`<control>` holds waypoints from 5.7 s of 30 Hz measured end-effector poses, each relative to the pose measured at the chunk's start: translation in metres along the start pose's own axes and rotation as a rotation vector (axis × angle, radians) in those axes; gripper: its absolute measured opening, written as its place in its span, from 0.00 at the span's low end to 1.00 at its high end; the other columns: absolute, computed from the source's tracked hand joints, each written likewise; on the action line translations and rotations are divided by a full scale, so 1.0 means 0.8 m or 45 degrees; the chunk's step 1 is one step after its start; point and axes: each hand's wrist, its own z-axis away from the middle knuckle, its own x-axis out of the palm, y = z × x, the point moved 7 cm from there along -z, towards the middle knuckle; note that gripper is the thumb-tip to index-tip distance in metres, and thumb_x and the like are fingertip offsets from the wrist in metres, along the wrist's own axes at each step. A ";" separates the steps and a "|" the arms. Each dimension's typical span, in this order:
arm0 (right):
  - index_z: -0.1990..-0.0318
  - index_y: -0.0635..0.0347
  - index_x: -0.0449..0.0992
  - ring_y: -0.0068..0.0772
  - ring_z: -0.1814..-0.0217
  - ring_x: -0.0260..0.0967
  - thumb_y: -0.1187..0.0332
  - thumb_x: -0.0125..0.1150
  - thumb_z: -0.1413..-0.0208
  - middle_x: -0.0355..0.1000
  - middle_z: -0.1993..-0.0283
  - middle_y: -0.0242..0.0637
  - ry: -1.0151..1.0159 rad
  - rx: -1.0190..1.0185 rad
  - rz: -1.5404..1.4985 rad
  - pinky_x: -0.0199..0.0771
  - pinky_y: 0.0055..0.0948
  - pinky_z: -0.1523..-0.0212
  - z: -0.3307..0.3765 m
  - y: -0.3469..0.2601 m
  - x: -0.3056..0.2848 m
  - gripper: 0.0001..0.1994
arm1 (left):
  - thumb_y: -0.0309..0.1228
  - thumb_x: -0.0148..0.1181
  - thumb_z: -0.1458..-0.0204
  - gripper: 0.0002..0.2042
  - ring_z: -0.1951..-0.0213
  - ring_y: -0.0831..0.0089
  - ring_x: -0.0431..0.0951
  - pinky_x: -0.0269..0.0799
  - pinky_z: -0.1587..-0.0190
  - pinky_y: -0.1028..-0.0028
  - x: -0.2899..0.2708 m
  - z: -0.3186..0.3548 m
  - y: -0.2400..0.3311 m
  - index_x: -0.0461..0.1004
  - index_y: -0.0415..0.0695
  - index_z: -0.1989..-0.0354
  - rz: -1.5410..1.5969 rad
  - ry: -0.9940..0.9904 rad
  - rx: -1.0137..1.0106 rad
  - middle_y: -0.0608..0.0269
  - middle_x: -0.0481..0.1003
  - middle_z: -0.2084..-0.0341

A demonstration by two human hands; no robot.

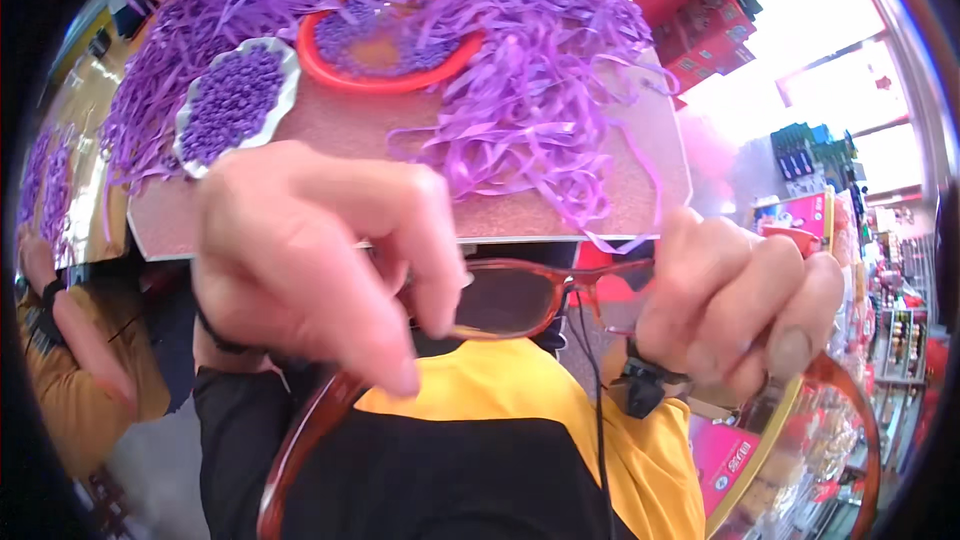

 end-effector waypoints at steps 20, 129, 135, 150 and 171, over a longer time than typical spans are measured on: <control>0.71 0.40 0.77 0.25 0.71 0.61 0.56 0.67 0.57 0.67 0.72 0.22 0.750 -0.461 0.781 0.52 0.28 0.69 0.032 -0.074 -0.001 0.07 | 0.23 0.70 0.53 0.11 0.63 0.68 0.78 0.80 0.60 0.73 0.017 0.005 -0.031 0.82 0.55 0.62 0.136 0.038 0.158 0.62 0.78 0.63; 0.58 0.60 0.75 0.21 0.74 0.72 0.72 0.51 0.38 0.75 0.67 0.31 0.204 1.005 0.711 0.63 0.18 0.77 -0.008 0.251 -0.178 0.07 | 0.32 0.56 0.41 0.10 0.79 0.82 0.75 0.68 0.78 0.85 -0.177 0.060 -0.124 0.80 0.39 0.64 -0.262 1.252 -0.906 0.67 0.76 0.79; 0.55 0.60 0.72 0.27 0.74 0.73 0.67 0.49 0.34 0.75 0.66 0.36 0.681 1.253 0.255 0.63 0.19 0.80 0.032 0.321 -0.263 0.09 | 0.28 0.63 0.54 0.08 0.77 0.71 0.78 0.72 0.73 0.73 -0.242 0.050 -0.178 0.81 0.36 0.70 -1.053 0.948 -1.002 0.56 0.80 0.76; 0.56 0.63 0.76 0.23 0.76 0.74 0.69 0.54 0.36 0.76 0.67 0.35 0.734 0.908 0.383 0.63 0.16 0.80 -0.001 0.263 -0.236 0.08 | 0.34 0.68 0.62 0.10 0.66 0.47 0.79 0.74 0.61 0.56 -0.254 0.034 -0.224 0.81 0.39 0.76 -1.665 0.703 -1.059 0.46 0.78 0.73; 0.59 0.63 0.78 0.18 0.78 0.70 0.69 0.57 0.38 0.75 0.72 0.31 0.529 1.021 0.381 0.59 0.13 0.82 0.001 0.276 -0.193 0.07 | 0.25 0.65 0.66 0.09 0.70 0.58 0.80 0.73 0.65 0.63 -0.249 0.044 -0.216 0.80 0.39 0.72 -1.551 0.763 -1.069 0.51 0.79 0.76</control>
